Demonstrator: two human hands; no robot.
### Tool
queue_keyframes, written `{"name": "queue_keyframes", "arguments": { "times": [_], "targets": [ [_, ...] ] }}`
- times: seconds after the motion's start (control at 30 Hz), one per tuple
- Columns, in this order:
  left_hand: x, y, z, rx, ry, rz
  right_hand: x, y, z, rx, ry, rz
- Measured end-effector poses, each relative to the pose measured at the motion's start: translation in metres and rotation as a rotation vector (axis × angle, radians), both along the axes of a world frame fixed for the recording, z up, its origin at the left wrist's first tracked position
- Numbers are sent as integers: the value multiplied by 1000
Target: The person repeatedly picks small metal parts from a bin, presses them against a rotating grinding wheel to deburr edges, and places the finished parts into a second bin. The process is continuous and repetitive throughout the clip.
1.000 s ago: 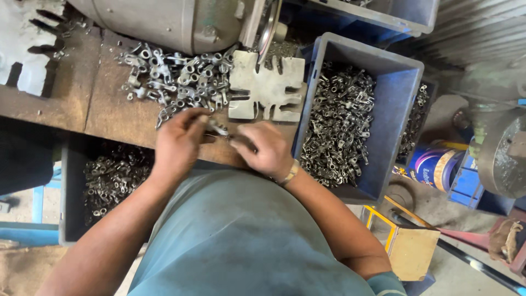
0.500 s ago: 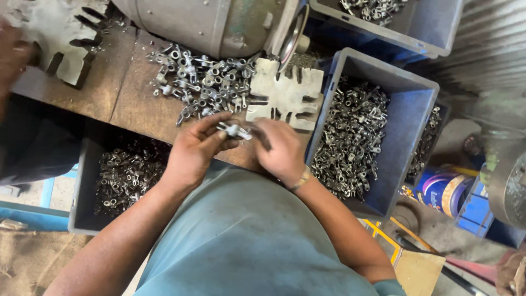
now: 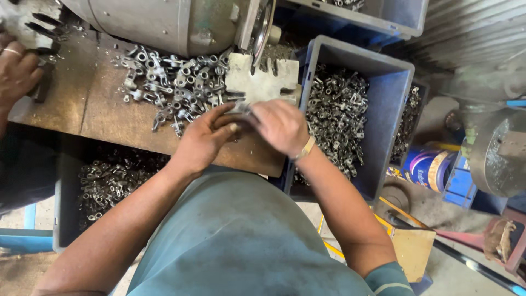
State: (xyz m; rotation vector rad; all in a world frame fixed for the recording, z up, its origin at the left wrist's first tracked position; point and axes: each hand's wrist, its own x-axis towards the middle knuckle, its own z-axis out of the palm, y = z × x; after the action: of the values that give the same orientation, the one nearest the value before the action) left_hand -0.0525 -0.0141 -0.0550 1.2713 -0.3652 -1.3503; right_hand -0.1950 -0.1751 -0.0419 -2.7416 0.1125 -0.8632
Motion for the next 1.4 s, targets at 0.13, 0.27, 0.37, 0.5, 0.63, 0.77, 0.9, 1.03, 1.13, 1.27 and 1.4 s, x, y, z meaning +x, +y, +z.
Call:
{"name": "queue_keyframes", "arguments": {
  "times": [0.13,0.27,0.37,0.5,0.63,0.77,0.9,1.03,1.13,1.27,1.4],
  "targets": [
    [1,4,0,77,-315,-222,13,-34,-10,-56,78,-126],
    [-4,18,-5,157,-301,-295,21,-46,-5,-87,58,-124],
    [-5,24,-9,215,-361,-318,29,-47,0,-65,37,-116],
    [-3,27,-8,203,-426,-316,38,-47,-2,-59,53,-172],
    [-1,28,-4,247,-558,-351,38,-48,-8,-27,32,-217],
    [-1,30,-6,212,-493,-313,20,-37,-9,71,49,-316],
    [-4,32,-15,63,140,-64,-3,0,-2,176,261,-295],
    [-6,42,-22,22,384,112,-10,35,-4,430,138,-118],
    [1,55,-24,121,265,213,-5,51,-11,357,181,-137],
    [8,68,-21,311,17,198,2,68,-18,266,147,-43],
    [5,63,-9,358,-269,38,5,74,-20,263,250,-122]
  ]
}}
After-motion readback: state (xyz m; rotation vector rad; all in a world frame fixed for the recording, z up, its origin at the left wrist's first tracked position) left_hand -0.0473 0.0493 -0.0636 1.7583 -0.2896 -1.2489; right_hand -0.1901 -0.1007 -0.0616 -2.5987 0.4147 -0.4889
